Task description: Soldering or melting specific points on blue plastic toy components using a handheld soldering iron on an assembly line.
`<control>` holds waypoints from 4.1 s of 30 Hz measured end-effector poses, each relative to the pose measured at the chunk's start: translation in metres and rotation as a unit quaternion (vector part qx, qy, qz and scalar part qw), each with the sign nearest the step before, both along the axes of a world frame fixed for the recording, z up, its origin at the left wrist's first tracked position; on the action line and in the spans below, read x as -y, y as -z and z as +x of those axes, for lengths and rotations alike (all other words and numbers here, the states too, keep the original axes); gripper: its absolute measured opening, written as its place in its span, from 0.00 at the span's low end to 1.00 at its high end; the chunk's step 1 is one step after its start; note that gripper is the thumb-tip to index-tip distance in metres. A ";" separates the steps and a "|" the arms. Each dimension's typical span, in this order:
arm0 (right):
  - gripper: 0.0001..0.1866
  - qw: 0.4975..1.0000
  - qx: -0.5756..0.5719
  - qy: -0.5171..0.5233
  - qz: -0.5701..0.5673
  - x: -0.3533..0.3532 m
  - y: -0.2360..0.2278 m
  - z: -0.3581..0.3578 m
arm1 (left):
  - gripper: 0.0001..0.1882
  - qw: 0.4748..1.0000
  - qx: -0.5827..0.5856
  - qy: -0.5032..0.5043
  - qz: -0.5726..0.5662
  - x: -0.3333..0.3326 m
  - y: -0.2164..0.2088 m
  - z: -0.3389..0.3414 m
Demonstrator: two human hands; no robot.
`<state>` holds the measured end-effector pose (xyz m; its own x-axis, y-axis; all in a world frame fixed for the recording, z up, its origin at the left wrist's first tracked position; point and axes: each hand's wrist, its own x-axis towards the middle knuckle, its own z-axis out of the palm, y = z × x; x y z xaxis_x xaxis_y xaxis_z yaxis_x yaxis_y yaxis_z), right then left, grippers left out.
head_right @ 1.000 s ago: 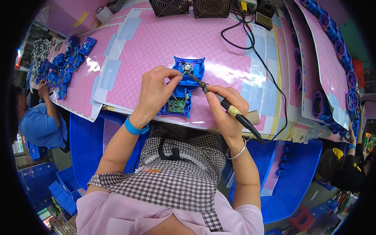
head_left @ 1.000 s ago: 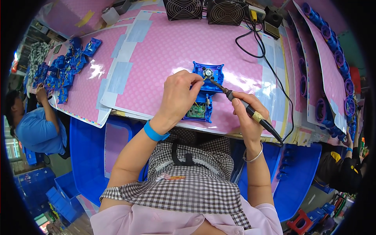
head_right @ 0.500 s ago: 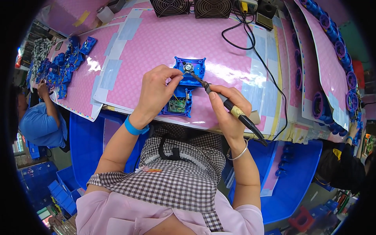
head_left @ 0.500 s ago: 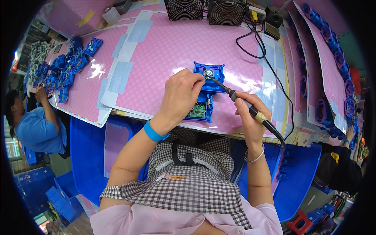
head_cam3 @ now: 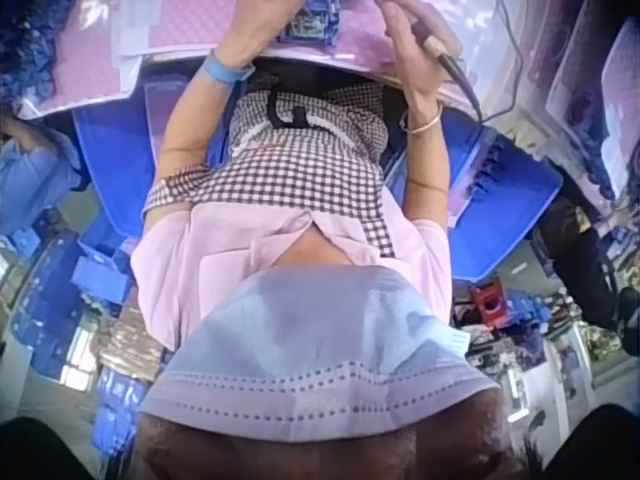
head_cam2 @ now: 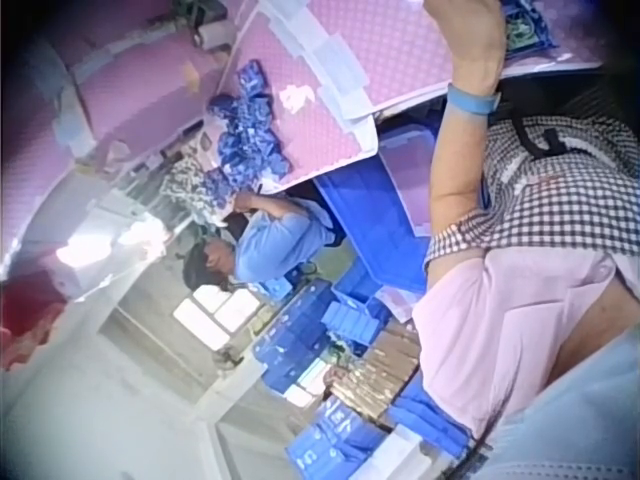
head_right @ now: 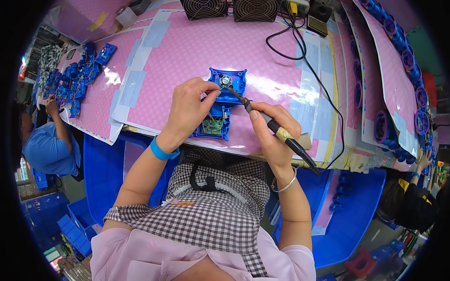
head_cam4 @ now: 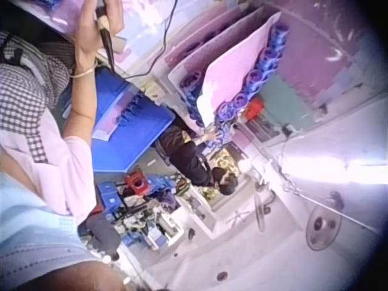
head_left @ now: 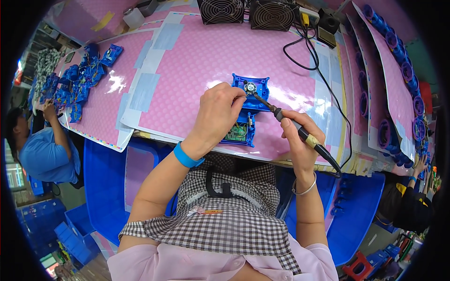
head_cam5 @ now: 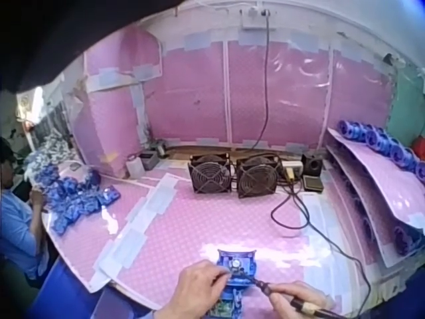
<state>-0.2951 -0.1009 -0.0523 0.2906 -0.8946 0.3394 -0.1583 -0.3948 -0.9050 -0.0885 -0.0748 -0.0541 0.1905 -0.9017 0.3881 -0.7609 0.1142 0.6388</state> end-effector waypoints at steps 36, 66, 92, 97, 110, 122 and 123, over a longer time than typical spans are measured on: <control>0.15 0.971 0.194 0.115 -0.073 -0.007 -0.043 -0.008 | 0.09 0.956 0.223 0.039 0.186 -0.017 -0.025 -0.016; 0.23 0.775 -0.177 0.532 -0.290 0.099 -0.121 -0.241 | 0.18 0.698 -0.689 0.174 0.094 -0.087 -0.018 0.112; 0.16 0.970 -0.184 0.002 -0.161 0.076 -0.047 0.016 | 0.14 0.987 -0.148 -0.019 0.066 -0.053 -0.011 0.035; 0.15 0.964 -0.214 -0.034 -0.153 0.088 -0.033 0.028 | 0.21 0.994 -0.047 0.004 0.103 -0.026 -0.015 -0.002; 0.13 0.961 -0.154 -0.108 -0.201 0.056 -0.003 0.018 | 0.20 0.988 0.005 0.045 0.151 -0.064 0.000 0.000; 0.08 0.976 -0.090 -0.084 -0.181 0.019 -0.004 0.001 | 0.16 0.995 -0.005 -0.057 0.080 -0.069 -0.009 0.024; 0.06 0.976 -0.055 -0.030 -0.207 0.013 -0.007 -0.005 | 0.15 0.995 -0.018 -0.079 0.057 -0.070 -0.020 0.034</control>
<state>-0.2997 -0.1144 -0.0458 0.3941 -0.6676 0.6317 -0.2108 -0.7346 -0.6449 -0.0548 -0.0053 -0.0342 0.3450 -0.8974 0.2751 -0.7400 -0.0797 0.6678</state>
